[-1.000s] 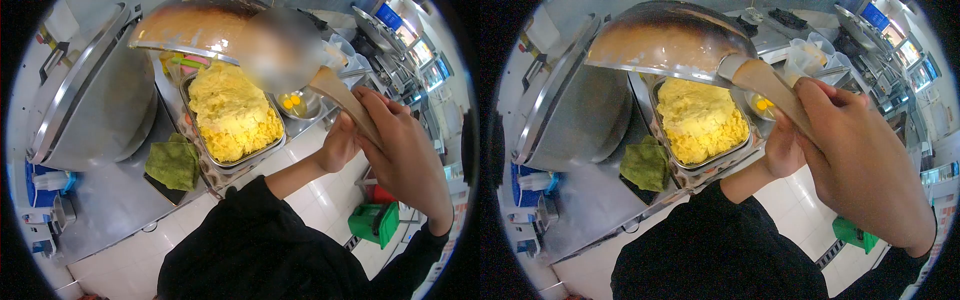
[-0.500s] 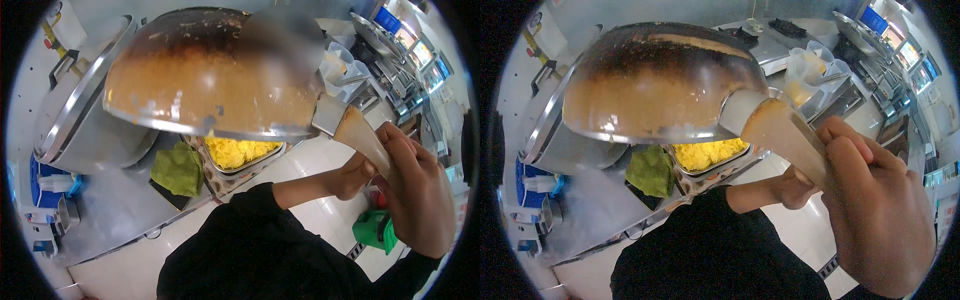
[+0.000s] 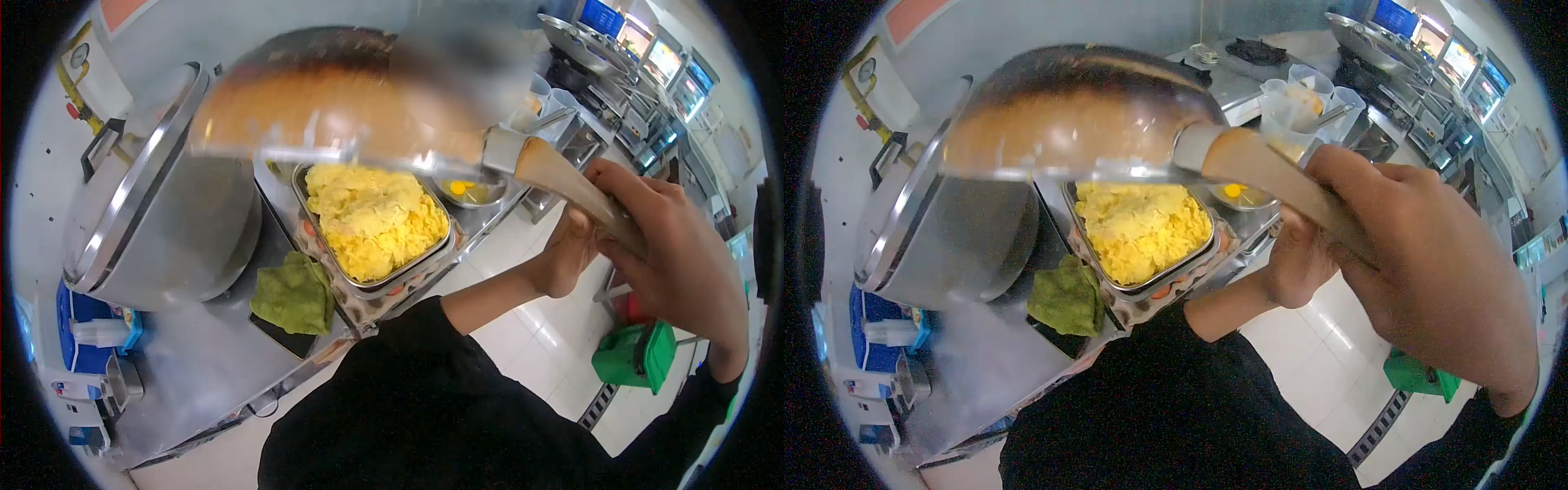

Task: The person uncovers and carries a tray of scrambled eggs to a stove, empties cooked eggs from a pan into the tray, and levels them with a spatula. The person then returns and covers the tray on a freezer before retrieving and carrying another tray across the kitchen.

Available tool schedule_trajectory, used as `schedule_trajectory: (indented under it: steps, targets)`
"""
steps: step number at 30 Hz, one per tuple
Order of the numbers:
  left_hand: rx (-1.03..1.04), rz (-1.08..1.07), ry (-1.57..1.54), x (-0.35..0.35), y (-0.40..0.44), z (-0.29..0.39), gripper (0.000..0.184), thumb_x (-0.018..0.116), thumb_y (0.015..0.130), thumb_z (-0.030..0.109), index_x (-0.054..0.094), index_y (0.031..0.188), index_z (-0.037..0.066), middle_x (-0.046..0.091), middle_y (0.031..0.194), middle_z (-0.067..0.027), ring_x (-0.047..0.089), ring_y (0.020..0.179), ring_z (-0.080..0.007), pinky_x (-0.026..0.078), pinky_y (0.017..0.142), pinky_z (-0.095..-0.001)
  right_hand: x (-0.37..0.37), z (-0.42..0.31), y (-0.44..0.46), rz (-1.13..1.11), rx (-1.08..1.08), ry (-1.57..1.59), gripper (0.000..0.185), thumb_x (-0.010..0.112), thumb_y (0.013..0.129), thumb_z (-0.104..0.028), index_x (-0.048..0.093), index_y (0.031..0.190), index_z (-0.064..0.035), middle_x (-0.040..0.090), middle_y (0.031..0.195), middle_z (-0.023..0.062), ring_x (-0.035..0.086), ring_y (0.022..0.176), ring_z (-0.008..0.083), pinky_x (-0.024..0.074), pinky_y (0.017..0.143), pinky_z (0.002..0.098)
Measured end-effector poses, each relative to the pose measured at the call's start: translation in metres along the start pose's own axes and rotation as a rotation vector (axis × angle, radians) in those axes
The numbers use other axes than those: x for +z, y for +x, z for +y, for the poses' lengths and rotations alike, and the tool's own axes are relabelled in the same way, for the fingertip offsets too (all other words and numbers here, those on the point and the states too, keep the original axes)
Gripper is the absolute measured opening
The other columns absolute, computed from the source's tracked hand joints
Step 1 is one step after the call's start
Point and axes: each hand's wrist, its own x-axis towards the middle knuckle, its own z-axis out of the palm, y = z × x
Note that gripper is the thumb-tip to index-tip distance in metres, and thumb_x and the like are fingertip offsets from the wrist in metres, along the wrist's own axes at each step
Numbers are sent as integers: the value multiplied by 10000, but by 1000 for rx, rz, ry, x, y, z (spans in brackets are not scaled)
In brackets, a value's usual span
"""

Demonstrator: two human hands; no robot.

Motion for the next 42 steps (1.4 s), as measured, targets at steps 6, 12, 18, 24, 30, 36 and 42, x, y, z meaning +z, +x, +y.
schedule_trajectory:
  steps: [6,12,18,24,30,36,42]
  targets:
    - [31,-22,-22,-10,25,-13,652,204,848,546,187,1281,58,346,1260,-99,365,1165,-199,305,967,-337,21,62,7,266,-234,-74,467,600,715,-58,437,1152,-24,554,776,120,539,674,270,400,699,326]
    - [28,105,127,-52,75,-39,671,154,864,541,291,1241,4,365,1273,-143,391,1153,-232,340,935,-335,30,130,59,-15,91,770,360,528,817,-152,426,1140,-29,454,652,8,433,458,54,332,366,187]
    - [-108,610,360,-120,127,-80,666,159,877,526,455,1140,-9,562,947,-111,543,758,-143,470,591,-268,75,222,152,-138,-104,1370,231,516,831,-177,437,1002,-45,410,588,-19,377,424,47,302,355,200]
    - [-262,722,479,-231,117,-88,559,287,858,542,505,970,40,576,851,-45,564,735,-103,481,564,-243,120,272,252,-299,-215,1682,160,533,805,-129,391,841,-66,382,575,-19,351,420,56,305,365,209]
    - [-182,1091,773,-198,74,-109,586,327,865,508,362,1215,39,468,1158,-95,406,1121,-169,268,955,-328,155,273,335,-533,-205,1882,165,525,793,-97,361,796,-77,373,590,-19,347,444,49,315,387,209]
    - [-76,1141,748,-174,52,-87,546,370,872,438,335,1242,38,445,1214,-113,385,1161,-186,269,971,-331,189,242,404,-670,-193,1869,152,521,790,-97,370,771,-89,365,584,-32,337,446,38,317,398,201]
    - [-29,1202,742,-181,47,-62,501,360,888,393,347,1234,30,463,1192,-131,414,1141,-208,293,953,-333,212,232,447,-722,-119,1893,137,510,793,-90,384,739,-79,370,563,-32,348,437,40,333,396,205]
